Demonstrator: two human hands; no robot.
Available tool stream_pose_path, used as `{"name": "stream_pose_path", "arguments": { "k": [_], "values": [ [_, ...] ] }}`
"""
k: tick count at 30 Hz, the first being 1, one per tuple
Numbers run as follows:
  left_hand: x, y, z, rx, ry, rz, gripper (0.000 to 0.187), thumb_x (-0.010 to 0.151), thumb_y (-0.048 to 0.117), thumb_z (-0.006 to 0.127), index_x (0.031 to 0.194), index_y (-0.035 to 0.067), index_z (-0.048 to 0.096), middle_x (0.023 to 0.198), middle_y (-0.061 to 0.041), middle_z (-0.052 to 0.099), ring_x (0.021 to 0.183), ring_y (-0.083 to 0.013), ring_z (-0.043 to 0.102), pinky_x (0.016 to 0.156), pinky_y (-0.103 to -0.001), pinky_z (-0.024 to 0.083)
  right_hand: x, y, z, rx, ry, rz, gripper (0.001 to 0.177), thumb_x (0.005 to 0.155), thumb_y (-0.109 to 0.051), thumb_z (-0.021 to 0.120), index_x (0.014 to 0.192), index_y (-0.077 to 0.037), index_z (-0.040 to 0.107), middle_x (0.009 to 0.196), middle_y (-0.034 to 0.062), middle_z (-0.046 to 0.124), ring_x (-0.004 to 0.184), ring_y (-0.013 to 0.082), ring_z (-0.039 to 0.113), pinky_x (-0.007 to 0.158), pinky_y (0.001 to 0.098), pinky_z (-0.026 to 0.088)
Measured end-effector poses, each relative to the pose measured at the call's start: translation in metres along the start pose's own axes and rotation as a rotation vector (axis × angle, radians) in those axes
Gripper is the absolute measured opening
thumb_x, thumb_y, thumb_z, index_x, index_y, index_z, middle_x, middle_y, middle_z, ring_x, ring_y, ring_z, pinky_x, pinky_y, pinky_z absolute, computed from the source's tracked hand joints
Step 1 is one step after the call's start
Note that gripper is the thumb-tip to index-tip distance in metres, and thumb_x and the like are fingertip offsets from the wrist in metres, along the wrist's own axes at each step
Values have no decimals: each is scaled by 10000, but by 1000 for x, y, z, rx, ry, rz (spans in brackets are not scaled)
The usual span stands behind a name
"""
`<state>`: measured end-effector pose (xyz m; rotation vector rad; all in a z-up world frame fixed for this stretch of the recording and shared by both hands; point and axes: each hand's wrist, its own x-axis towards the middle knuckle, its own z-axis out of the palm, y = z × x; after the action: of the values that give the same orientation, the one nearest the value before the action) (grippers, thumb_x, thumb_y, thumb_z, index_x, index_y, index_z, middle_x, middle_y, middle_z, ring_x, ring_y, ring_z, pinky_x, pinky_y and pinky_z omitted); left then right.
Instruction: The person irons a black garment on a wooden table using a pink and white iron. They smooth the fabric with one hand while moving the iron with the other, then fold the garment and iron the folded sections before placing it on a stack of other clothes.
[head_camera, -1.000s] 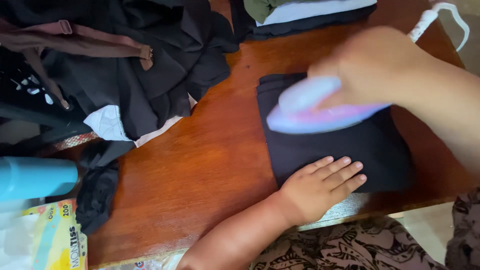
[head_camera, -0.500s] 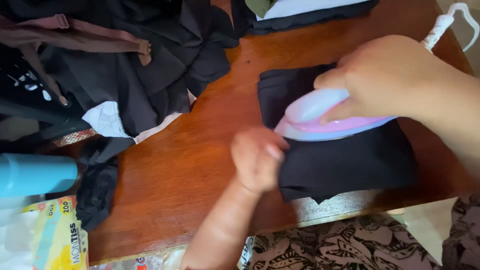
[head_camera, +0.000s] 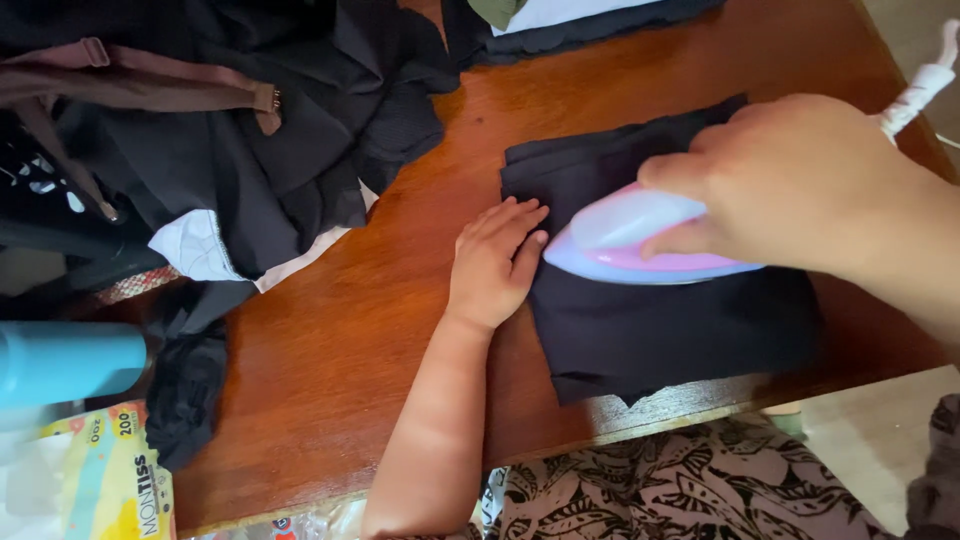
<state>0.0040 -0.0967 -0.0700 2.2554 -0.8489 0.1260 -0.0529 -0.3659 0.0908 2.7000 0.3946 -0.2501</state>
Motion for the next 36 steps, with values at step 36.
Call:
{"name": "stream_pose_path", "arguments": {
  "k": [36],
  "values": [
    [-1, -10, 1, -91, -37, -81, 328, 1023, 226, 563, 1311, 166, 707, 1377, -36, 695, 1384, -288, 574, 1167, -472, 362, -10, 6, -1, 154, -70, -198, 498, 737, -811, 633, 1191, -606, 609, 966, -161, 773, 854, 254, 773, 686, 485, 658]
  ]
}}
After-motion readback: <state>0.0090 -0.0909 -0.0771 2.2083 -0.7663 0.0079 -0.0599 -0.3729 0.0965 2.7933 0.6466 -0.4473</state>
